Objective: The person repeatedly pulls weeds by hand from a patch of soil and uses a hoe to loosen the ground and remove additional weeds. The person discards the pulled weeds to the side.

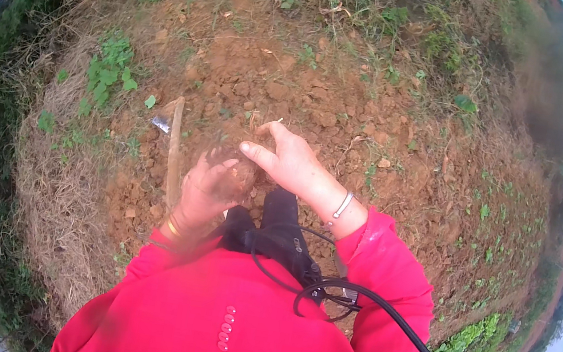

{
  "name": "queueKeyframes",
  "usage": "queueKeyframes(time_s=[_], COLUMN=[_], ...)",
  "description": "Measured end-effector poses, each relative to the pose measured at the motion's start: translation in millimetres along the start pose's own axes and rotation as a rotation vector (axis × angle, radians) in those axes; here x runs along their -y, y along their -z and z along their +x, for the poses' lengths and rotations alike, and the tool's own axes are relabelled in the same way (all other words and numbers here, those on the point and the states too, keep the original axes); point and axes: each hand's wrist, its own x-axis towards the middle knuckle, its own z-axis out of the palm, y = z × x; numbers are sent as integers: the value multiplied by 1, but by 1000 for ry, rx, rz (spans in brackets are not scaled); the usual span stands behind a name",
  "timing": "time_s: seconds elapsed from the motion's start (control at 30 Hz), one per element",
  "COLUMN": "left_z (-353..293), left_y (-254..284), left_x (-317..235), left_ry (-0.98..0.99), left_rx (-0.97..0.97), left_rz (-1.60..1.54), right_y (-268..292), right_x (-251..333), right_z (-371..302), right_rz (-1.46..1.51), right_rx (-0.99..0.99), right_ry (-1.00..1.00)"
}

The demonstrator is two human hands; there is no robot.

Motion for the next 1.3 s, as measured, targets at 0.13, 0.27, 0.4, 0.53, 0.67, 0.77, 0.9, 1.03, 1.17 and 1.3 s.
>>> queueKeyframes(time_s=[0.13, 0.27, 0.4, 0.53, 0.67, 0.77, 0.9, 1.03, 1.17, 1.3], left_z=[-4, -13, 2, 2, 1, -1, -3, -5, -6, 1], left_y=[-3, -27, -11, -13, -13, -15, -11, -11, -20, -18], left_x=[-1, 19, 8, 11, 12, 9, 9, 20, 38, 29], left_ry=[132, 228, 184, 282, 224, 186, 248, 283, 338, 504], left_rx=[-12, -145, -113, -69, -62, -145, -123, -210, -304, -374], left_rz=[-181, -439, -73, 148, 197, 104, 66, 16, -171, -750], right_y=[-6, -10, -4, -3, -32, -32, -30, -3, 10, 30], right_x=[-5, -5, -7, 9, 19, 3, -14, -31, -53, -84], right_z=[-5, -12, -6, -15, -15, -4, 4, 11, 5, -23], right_rz=[386, 1096, 997, -16, -699, -563, 123, 1302, 1194, 1257], right_rx=[26, 54, -71, -42, -114, -111, -112, 13, 105, 11], right_ry=[-49, -85, -144, 9, 233, 321, 263, -28, 63, -42])
